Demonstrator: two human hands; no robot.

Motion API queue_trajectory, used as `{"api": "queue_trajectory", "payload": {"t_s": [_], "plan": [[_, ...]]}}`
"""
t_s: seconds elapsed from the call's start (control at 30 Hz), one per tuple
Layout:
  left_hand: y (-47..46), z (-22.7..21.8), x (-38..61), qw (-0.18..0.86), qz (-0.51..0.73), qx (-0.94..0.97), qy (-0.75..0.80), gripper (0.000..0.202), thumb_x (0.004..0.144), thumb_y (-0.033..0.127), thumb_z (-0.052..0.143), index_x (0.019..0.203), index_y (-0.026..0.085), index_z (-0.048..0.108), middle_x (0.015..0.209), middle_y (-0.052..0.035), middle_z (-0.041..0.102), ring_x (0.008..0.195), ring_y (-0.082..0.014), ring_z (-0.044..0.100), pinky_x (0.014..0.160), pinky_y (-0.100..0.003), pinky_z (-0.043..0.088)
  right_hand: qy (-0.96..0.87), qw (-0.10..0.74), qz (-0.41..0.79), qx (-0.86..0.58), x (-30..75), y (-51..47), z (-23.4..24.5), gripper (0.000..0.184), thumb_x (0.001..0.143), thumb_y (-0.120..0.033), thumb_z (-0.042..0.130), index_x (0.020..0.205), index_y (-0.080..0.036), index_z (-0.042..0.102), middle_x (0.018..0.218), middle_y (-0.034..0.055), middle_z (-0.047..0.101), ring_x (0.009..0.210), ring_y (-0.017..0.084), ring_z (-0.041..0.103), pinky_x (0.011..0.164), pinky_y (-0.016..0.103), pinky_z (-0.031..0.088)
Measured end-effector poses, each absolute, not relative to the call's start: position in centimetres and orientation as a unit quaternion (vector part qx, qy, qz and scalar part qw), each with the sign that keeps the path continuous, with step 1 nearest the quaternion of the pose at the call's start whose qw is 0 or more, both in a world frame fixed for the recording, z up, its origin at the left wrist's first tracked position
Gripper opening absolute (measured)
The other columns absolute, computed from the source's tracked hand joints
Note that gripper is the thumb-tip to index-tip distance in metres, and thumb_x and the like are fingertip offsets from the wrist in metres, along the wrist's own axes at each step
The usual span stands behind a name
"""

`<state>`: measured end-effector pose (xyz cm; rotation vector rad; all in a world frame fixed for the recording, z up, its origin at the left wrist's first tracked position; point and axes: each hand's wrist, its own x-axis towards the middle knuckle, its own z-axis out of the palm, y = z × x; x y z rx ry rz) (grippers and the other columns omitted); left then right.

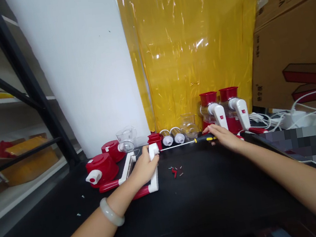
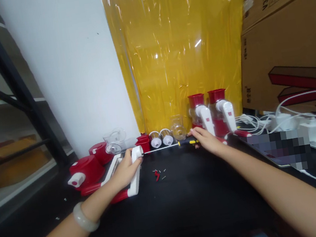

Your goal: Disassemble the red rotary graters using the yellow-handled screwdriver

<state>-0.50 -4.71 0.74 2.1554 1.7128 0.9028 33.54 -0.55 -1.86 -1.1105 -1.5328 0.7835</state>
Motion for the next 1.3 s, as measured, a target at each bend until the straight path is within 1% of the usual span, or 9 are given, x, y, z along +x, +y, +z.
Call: {"api": "queue_trajectory", "payload": {"t_s": [0.13, 0.23, 0.3, 0.4, 0.5, 0.67, 0.9, 1.07, 1.3], "plan": [[-4.72, 0.64, -0.43, 0.146, 0.308, 0.742, 0.577, 0.035, 0.090, 0.034, 0.045, 0.122, 0.018, 0.043, 0.095, -0.0086, 0.072, 0.090, -0.0279, 0.069, 0.082, -0.036, 0.047, -0.656, 0.484, 0.315, -0.486, 33.51, -0.94, -1.51, 0.057, 0.085, -0.075, 0.040, 0.093, -0.021, 0.057, 0.056, -0.0010, 0.055, 0.047, 0.016, 0.052, 0.052, 0.030, 0.043], [-4.66, 0.53, -0.43, 0.150, 0.310, 0.744, 0.573, 0.036, 0.090, 0.033, 0.045, 0.122, 0.018, 0.043, 0.093, -0.0083, 0.072, 0.090, -0.0277, 0.069, 0.082, -0.035, 0.047, -0.664, 0.459, 0.283, -0.519, 33.70, -1.03, -1.41, 0.055, 0.086, -0.073, 0.038, 0.084, -0.021, 0.055, 0.052, -0.0029, 0.049, 0.043, 0.014, 0.046, 0.046, 0.028, 0.035], [-4.62, 0.48, -0.45, 0.152, 0.310, 0.745, 0.571, 0.036, 0.090, 0.033, 0.045, 0.121, 0.017, 0.043, 0.092, -0.0082, 0.072, 0.090, -0.0278, 0.069, 0.082, -0.035, 0.047, -0.677, 0.446, 0.250, -0.529, 33.83, -0.96, -1.42, 0.052, 0.086, -0.071, 0.041, 0.076, -0.021, 0.052, 0.053, -0.0035, 0.046, 0.045, 0.014, 0.044, 0.047, 0.028, 0.033], [-4.56, 0.47, -0.52, 0.157, 0.310, 0.746, 0.568, 0.036, 0.089, 0.034, 0.045, 0.121, 0.017, 0.043, 0.091, -0.0082, 0.072, 0.089, -0.0279, 0.069, 0.081, -0.035, 0.047, -0.701, 0.441, 0.197, -0.524, 33.91, -0.88, -1.38, 0.050, 0.088, -0.067, 0.041, 0.070, -0.021, 0.048, 0.057, -0.0032, 0.046, 0.052, 0.013, 0.046, 0.052, 0.028, 0.034], [-4.51, 0.48, -0.57, 0.162, 0.310, 0.745, 0.567, 0.037, 0.089, 0.034, 0.045, 0.122, 0.017, 0.043, 0.091, -0.0082, 0.072, 0.087, -0.0278, 0.069, 0.080, -0.035, 0.047, -0.714, 0.439, 0.173, -0.517, 33.85, -0.98, -1.27, 0.048, 0.089, -0.064, 0.041, 0.069, -0.021, 0.047, 0.058, -0.0029, 0.046, 0.057, 0.014, 0.047, 0.057, 0.028, 0.035], [-4.50, 0.46, -0.57, 0.155, 0.312, 0.745, 0.569, 0.037, 0.089, 0.034, 0.045, 0.121, 0.017, 0.044, 0.097, -0.0100, 0.072, 0.091, -0.0278, 0.069, 0.082, -0.036, 0.047, -0.710, 0.431, 0.193, -0.522, 33.75, -1.22, -1.24, 0.046, 0.091, -0.062, 0.040, 0.071, -0.022, 0.047, 0.053, -0.0041, 0.046, 0.051, 0.014, 0.045, 0.054, 0.028, 0.034], [-4.73, 0.58, -0.47, 0.175, 0.322, 0.740, 0.564, 0.037, 0.088, 0.034, 0.046, 0.121, 0.017, 0.045, 0.086, -0.0066, 0.071, 0.085, -0.0276, 0.069, 0.080, -0.037, 0.048, -0.711, 0.432, 0.199, -0.518, 33.80, -1.21, -1.28, 0.046, 0.091, -0.063, 0.042, 0.070, -0.023, 0.046, 0.051, -0.0046, 0.046, 0.047, 0.013, 0.044, 0.052, 0.028, 0.034], [-4.90, 0.75, -0.41, 0.176, 0.322, 0.739, 0.566, 0.039, 0.088, 0.033, 0.047, 0.123, 0.016, 0.045, 0.088, -0.0077, 0.072, 0.085, -0.0278, 0.070, 0.079, -0.036, 0.048, -0.708, 0.435, 0.217, -0.513, 33.89, -1.13, -1.36, 0.046, 0.089, -0.065, 0.043, 0.071, -0.023, 0.047, 0.050, -0.0045, 0.047, 0.046, 0.014, 0.045, 0.050, 0.028, 0.033], [-4.68, 0.51, -0.50, 0.172, 0.313, 0.742, 0.567, 0.040, 0.089, 0.034, 0.047, 0.125, 0.017, 0.044, 0.088, -0.0069, 0.072, 0.084, -0.0273, 0.070, 0.080, -0.036, 0.048, -0.715, 0.438, 0.198, -0.508, 33.84, -1.26, -1.11, 0.045, 0.090, -0.063, 0.045, 0.070, -0.022, 0.047, 0.052, -0.0042, 0.048, 0.048, 0.013, 0.045, 0.053, 0.028, 0.035]]}}
